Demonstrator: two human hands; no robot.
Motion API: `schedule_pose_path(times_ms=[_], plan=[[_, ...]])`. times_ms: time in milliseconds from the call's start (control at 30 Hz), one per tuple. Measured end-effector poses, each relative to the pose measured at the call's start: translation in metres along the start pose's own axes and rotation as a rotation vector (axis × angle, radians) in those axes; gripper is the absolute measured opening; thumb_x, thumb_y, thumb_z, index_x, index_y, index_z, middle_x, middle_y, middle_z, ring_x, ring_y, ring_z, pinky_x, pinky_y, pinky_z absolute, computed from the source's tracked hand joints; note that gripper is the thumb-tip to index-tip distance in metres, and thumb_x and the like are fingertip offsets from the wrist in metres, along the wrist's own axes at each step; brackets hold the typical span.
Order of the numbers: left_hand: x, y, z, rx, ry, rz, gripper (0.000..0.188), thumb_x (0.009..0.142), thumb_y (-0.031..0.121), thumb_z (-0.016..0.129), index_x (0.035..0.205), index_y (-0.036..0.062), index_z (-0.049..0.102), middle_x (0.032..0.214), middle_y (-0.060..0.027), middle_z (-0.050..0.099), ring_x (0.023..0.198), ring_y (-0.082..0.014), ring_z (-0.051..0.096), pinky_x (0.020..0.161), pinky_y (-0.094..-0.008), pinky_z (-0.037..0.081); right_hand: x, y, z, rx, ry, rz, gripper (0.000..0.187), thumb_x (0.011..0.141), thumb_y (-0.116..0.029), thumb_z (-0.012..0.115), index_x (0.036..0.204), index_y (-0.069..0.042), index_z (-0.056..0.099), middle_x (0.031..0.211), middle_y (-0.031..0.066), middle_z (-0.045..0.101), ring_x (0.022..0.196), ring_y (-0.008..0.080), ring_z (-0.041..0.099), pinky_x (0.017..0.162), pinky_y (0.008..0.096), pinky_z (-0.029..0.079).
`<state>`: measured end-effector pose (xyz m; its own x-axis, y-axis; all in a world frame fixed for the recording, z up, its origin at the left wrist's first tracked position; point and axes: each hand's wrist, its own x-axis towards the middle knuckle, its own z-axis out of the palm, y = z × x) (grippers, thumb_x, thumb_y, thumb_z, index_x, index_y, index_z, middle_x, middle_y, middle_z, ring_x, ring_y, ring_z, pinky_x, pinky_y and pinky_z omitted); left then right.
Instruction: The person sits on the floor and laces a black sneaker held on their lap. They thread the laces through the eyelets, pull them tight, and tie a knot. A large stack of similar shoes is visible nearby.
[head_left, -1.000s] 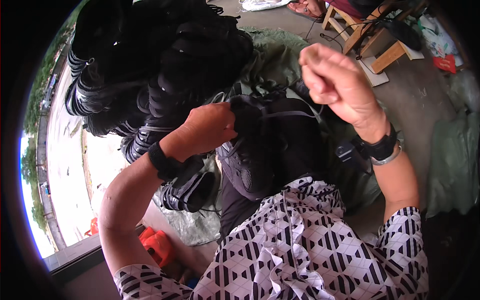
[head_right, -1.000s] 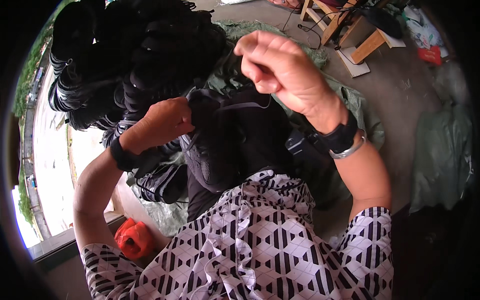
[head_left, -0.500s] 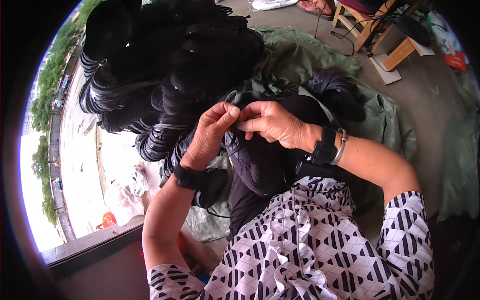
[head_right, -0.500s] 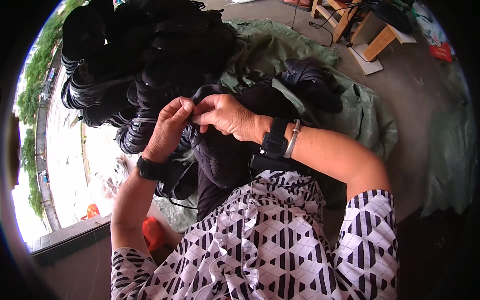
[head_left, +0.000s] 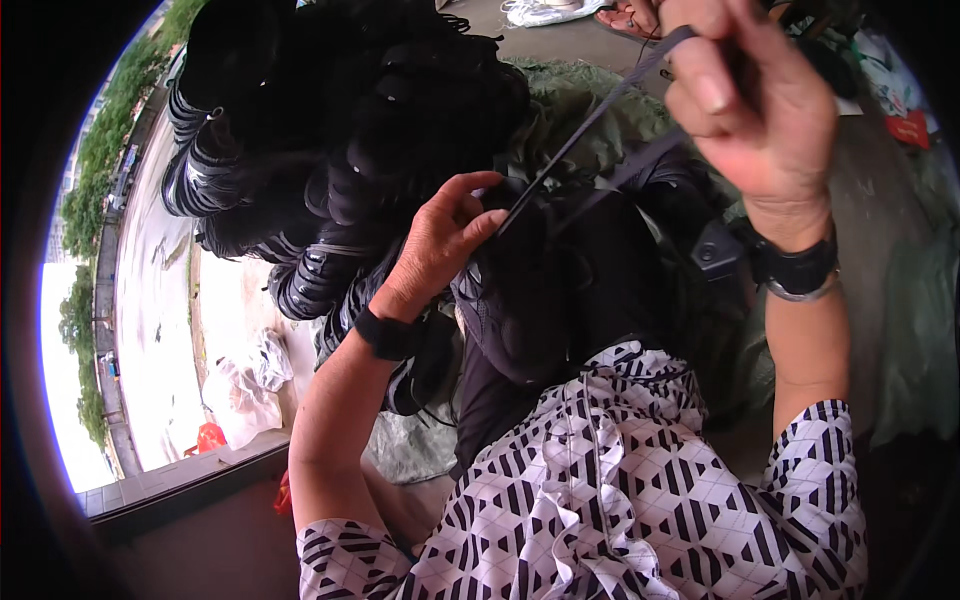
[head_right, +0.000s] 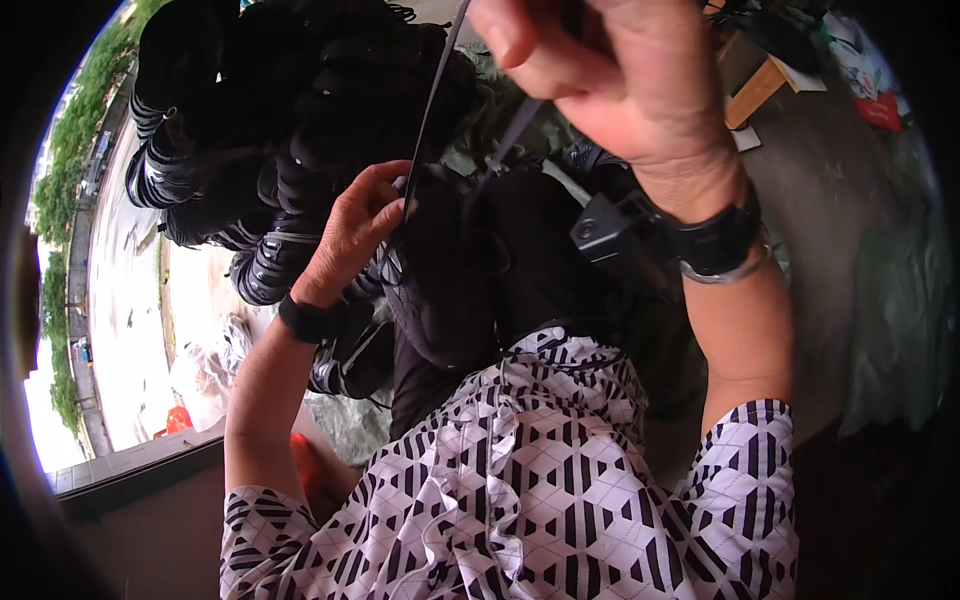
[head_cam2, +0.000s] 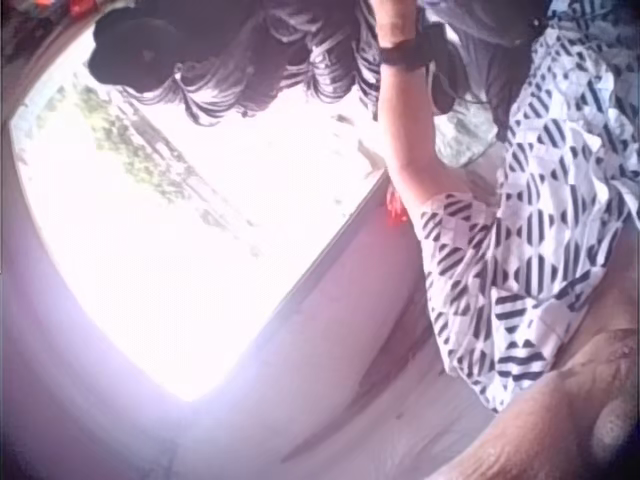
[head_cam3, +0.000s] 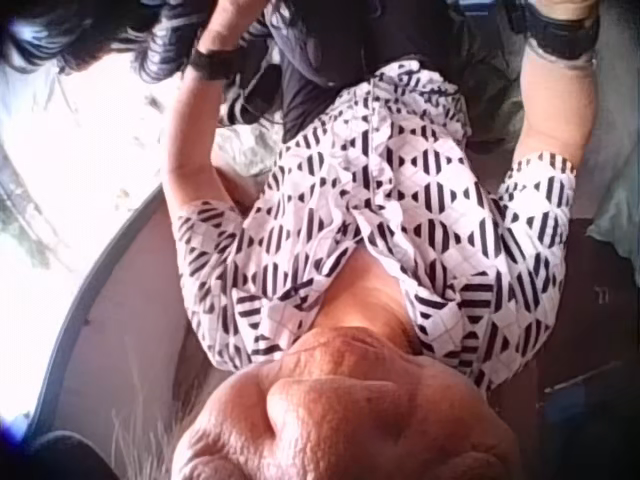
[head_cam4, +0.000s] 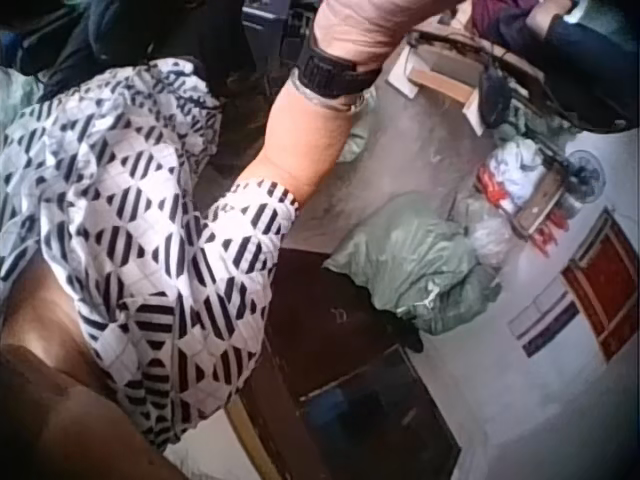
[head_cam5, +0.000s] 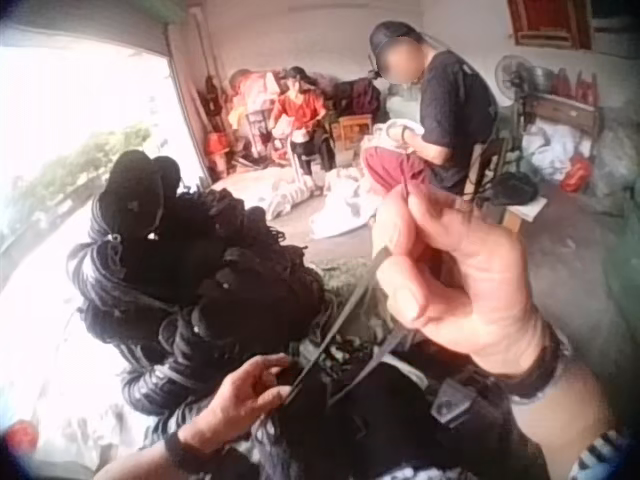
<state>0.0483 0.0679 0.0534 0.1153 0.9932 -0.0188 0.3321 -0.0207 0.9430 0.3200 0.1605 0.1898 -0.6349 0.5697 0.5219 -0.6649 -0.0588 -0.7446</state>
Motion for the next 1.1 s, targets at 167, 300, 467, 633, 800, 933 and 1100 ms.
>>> schedule_pose_path(times_ms=[167,300,467,633,800,933,1100], plan=[[0.010,0.058,0.011,0.064,-0.360,0.158,0.042,0.088,0.028,0.072,0.122,0.0042,0.061,0.071,0.0012,0.057,0.070,-0.0071,0.053,0.069,-0.0249,0.047,0.004,0.021,0.034,0.230,-0.005,0.141,0.030,0.102,-0.025,0.046,0.100,0.001,0.060,0.069,0.0101,0.062,0.048,0.0080,0.049,0.040,0.0187,0.029],[0.008,0.089,0.018,-0.125,-0.291,0.003,0.024,0.098,0.026,0.057,0.098,0.0031,0.065,0.069,0.0055,0.052,0.062,-0.0034,0.046,0.056,-0.0208,0.038,-0.002,0.019,0.014,0.125,-0.020,0.056,0.028,0.102,-0.025,0.046,0.098,0.000,0.058,0.074,0.0116,0.061,0.050,0.0086,0.046,0.042,0.0193,0.028],[-0.021,0.040,-0.015,-0.367,0.256,-0.164,0.028,0.102,0.027,0.045,0.100,0.0041,0.062,0.065,0.0077,0.042,0.055,-0.0018,0.035,0.053,-0.0183,0.030,-0.039,-0.003,-0.047,0.014,0.486,-0.082,0.021,0.098,-0.023,0.053,0.097,-0.004,0.061,0.074,0.0028,0.061,0.051,0.0045,0.040,0.047,0.0190,0.027],[-0.048,-0.002,-0.016,-0.587,0.366,-0.237,0.028,0.102,0.029,0.048,0.106,0.0045,0.061,0.070,0.0066,0.045,0.059,-0.0026,0.039,0.055,-0.0200,0.034,-0.108,0.015,-0.125,-0.170,0.788,0.278,0.020,0.097,-0.025,0.056,0.094,-0.006,0.061,0.082,0.0026,0.061,0.059,0.0064,0.046,0.053,0.0208,0.034],[-0.055,-0.024,-0.028,-0.806,0.518,-0.239,0.034,0.098,0.040,0.052,0.110,0.0080,0.060,0.085,0.0032,0.053,0.075,-0.0056,0.046,0.065,-0.0230,0.040,-0.098,0.074,-0.099,-0.168,0.701,0.303,0.021,0.096,-0.025,0.057,0.094,-0.004,0.063,0.078,0.0063,0.066,0.066,0.0101,0.061,0.061,0.0244,0.049],[-0.060,-0.029,-0.043,-0.913,0.647,-0.092,0.030,0.100,0.037,0.050,0.107,0.0094,0.060,0.095,-0.0008,0.057,0.094,-0.0133,0.053,0.092,-0.0348,0.044,-0.080,0.111,-0.064,-0.580,0.441,0.555,0.022,0.097,-0.018,0.055,0.099,0.001,0.067,0.079,0.0067,0.067,0.065,0.0101,0.061,0.060,0.0212,0.050],[-0.068,-0.046,-0.075,-1.034,0.792,0.056,0.030,0.105,0.025,0.039,0.109,0.0028,0.058,0.098,-0.0076,0.063,0.087,-0.0164,0.060,0.089,-0.0334,0.047,-0.078,0.145,-0.045,-0.979,0.283,0.222,0.017,0.092,-0.006,0.056,0.103,0.000,0.067,0.082,0.0103,0.069,0.064,0.0160,0.065,0.063,0.0272,0.053]])
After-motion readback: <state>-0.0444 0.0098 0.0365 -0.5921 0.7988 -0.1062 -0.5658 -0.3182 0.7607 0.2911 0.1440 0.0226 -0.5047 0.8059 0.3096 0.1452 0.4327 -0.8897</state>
